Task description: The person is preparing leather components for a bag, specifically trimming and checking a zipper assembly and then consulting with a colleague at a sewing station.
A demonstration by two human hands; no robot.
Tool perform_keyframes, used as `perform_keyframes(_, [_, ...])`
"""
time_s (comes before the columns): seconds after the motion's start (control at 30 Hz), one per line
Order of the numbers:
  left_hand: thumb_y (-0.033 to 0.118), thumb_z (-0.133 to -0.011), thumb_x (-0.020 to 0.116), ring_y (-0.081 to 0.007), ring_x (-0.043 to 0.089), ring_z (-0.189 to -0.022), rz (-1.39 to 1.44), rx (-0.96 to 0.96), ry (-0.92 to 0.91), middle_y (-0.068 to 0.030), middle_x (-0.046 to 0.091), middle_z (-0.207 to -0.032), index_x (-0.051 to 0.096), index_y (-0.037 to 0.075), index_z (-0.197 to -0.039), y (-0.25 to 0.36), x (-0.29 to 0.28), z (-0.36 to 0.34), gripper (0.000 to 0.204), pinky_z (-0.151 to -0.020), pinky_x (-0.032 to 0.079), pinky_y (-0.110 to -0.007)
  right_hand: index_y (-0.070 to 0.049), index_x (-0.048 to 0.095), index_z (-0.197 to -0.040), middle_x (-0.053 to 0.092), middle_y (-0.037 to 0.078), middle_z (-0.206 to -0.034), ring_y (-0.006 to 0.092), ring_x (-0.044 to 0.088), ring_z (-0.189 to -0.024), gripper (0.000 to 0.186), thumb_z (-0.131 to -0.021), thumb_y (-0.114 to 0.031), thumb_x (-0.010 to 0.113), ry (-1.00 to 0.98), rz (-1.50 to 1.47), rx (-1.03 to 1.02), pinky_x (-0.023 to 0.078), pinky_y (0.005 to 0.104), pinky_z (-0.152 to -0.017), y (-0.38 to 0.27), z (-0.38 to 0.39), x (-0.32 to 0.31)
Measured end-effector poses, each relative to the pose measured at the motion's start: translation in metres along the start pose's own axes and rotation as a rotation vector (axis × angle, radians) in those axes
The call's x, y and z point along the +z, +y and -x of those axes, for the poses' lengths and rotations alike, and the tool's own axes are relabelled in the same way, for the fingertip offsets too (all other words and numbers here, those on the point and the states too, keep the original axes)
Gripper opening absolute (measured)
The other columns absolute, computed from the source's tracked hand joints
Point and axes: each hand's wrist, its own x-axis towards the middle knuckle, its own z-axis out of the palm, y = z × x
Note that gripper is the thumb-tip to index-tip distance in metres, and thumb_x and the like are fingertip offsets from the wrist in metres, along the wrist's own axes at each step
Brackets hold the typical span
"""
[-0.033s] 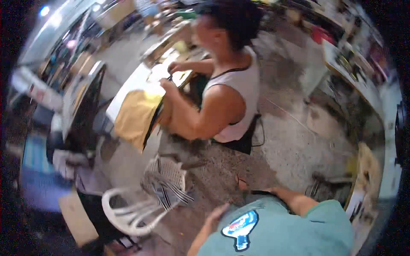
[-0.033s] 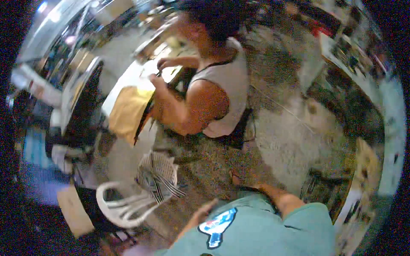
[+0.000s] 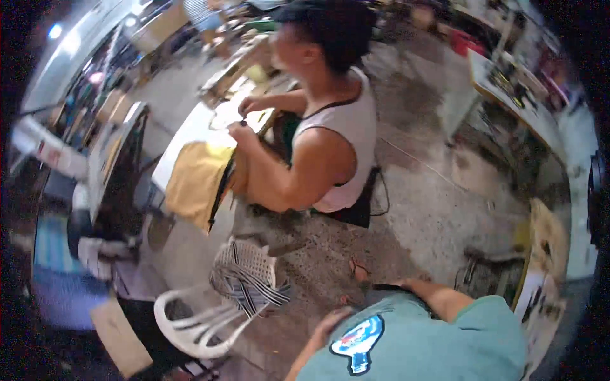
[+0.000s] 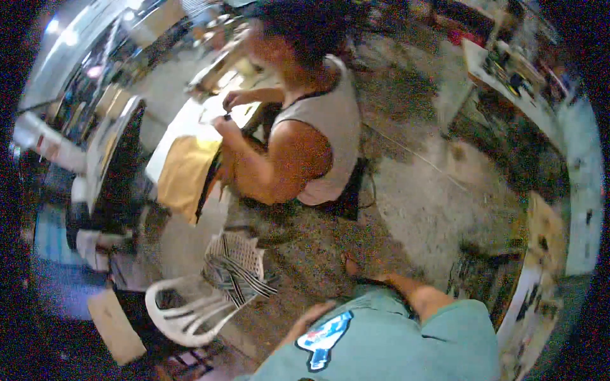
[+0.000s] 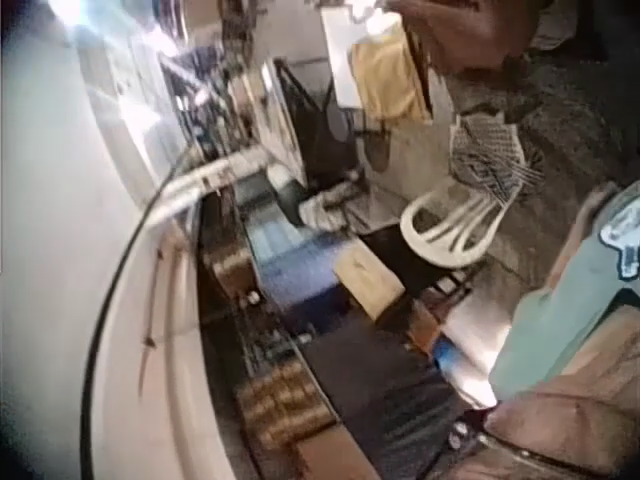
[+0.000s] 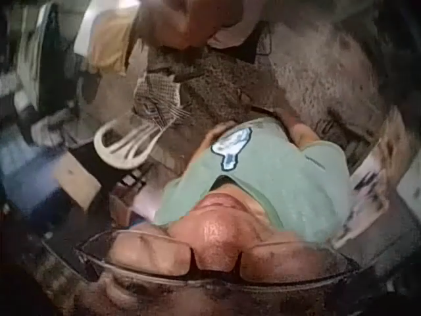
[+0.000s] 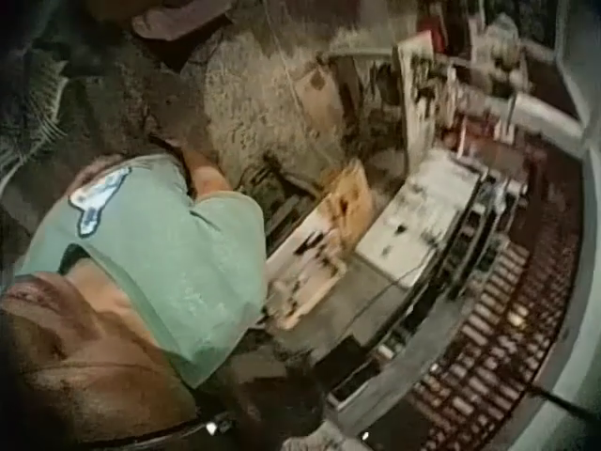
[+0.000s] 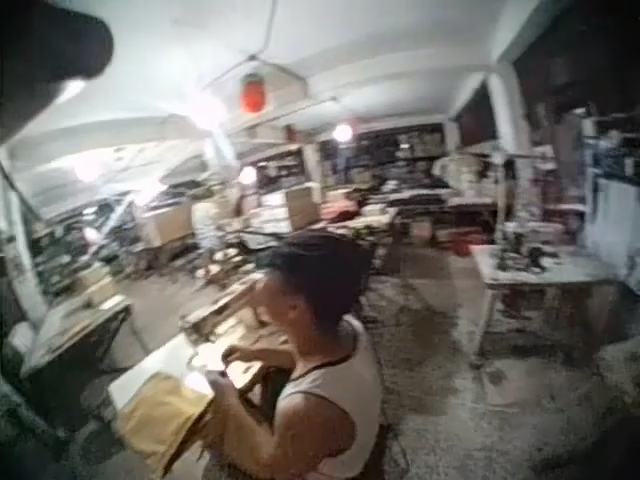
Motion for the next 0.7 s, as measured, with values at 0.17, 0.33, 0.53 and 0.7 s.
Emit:
perform_keyframes(0.17, [0.062, -0.055, 0.065, -0.0407, 0.032, -0.121, -0.542, -0.099, 0.075, -0.0263, 0.032, -0.132, 0.047, 0.016, -0.125, -0.129, 0.015, -0.093, 0.085, -0.101, 0.030, -0.040, -0.011, 0.047, -0.124, 0.040, 0.011, -0.132, 0.0308, 0.035, -0.121, 0.053, -0.085, -0.047, 0.041, -0.052, -0.221, -0.052, 0.025, 0.0383, -0.102, -0.036, 0.040, 0.055])
perform_keyframes(0.33, [0.051, -0.066, 0.064, -0.0347, 0.042, -0.116, -0.403, 0.041, 0.084, -0.0237, 0.045, -0.123, 0.052, 0.012, -0.120, -0.142, 0.008, -0.091, 0.067, -0.098, 0.034, -0.038, 0.001, 0.028, -0.133, 0.026, 0.020, -0.138, 0.0292, 0.024, -0.129, 0.078, -0.081, -0.053, 0.049, 0.185, -0.549, 0.115, 0.019, 0.0350, -0.106, -0.122, 0.135, 0.038])
perform_keyframes(0.53, [0.045, -0.070, 0.064, -0.0258, 0.055, -0.103, -0.722, -0.092, -0.012, -0.0163, 0.057, -0.111, 0.063, 0.008, -0.105, 0.007, 0.045, -0.061, 0.051, -0.090, 0.041, -0.034, 0.000, 0.031, -0.132, 0.022, 0.022, -0.139, 0.0309, 0.022, -0.129, 0.071, -0.083, -0.049, 0.047, 0.359, -0.451, 0.327, 0.020, 0.0361, -0.105, -0.016, 0.109, 0.043])
perform_keyframes(0.7, [0.038, -0.069, 0.064, -0.0283, 0.061, -0.084, -0.701, 0.532, -0.064, -0.0184, 0.063, -0.091, 0.066, 0.004, -0.092, 0.035, 0.092, -0.173, 0.041, -0.080, 0.046, -0.039, -0.008, 0.046, -0.123, 0.038, 0.021, -0.130, 0.0329, 0.041, -0.116, 0.062, -0.077, -0.048, 0.052, 0.444, -0.026, 0.144, 0.034, 0.0374, -0.097, 0.273, 0.036, 0.041])
